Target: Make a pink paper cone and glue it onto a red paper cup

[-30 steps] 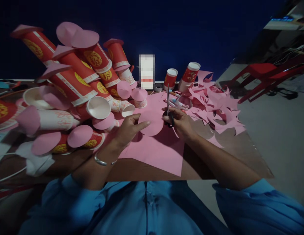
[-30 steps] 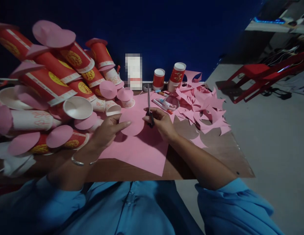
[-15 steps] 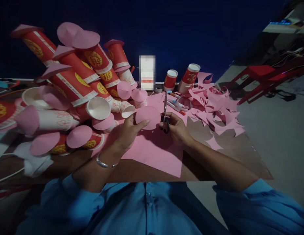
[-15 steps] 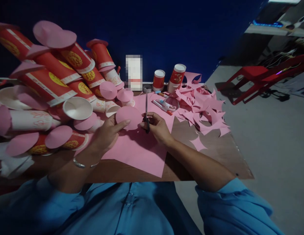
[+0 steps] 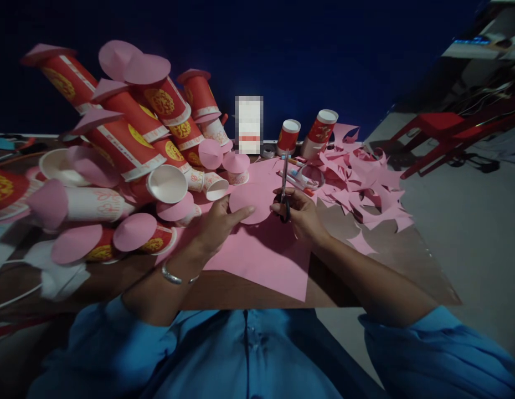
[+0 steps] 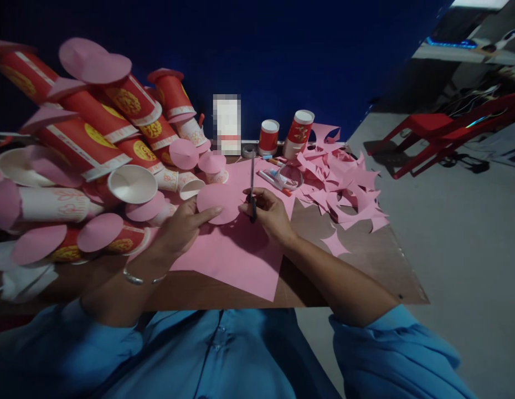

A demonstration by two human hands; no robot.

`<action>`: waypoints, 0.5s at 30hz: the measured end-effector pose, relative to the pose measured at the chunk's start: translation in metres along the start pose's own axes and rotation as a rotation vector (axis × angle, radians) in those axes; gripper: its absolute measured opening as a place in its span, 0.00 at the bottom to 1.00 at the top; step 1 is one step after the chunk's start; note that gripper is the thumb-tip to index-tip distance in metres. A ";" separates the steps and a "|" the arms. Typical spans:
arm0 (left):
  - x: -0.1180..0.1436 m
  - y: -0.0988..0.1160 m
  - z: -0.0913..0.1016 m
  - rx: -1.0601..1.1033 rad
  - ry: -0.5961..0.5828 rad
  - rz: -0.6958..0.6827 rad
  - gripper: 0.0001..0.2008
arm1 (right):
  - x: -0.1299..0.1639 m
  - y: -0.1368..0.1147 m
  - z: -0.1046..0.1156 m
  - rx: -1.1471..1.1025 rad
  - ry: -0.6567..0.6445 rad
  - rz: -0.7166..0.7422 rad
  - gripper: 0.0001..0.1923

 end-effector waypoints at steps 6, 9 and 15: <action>-0.003 0.004 0.004 0.046 0.055 0.002 0.24 | -0.004 0.001 0.006 -0.023 0.072 -0.015 0.27; -0.003 0.004 0.003 0.051 0.062 -0.008 0.24 | -0.001 0.002 0.002 -0.028 0.022 -0.017 0.27; -0.001 0.004 -0.001 0.041 0.019 -0.058 0.25 | 0.003 0.001 -0.003 -0.071 -0.032 -0.020 0.27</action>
Point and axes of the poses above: each hand's wrist, its own x-axis away from the middle knuckle, its own z-axis out of the back of the hand, y = z × x, the point moved 7 cm from there along -x, towards the middle knuckle, and after that the axes turned 8 degrees about y, right-handed, at the moved point
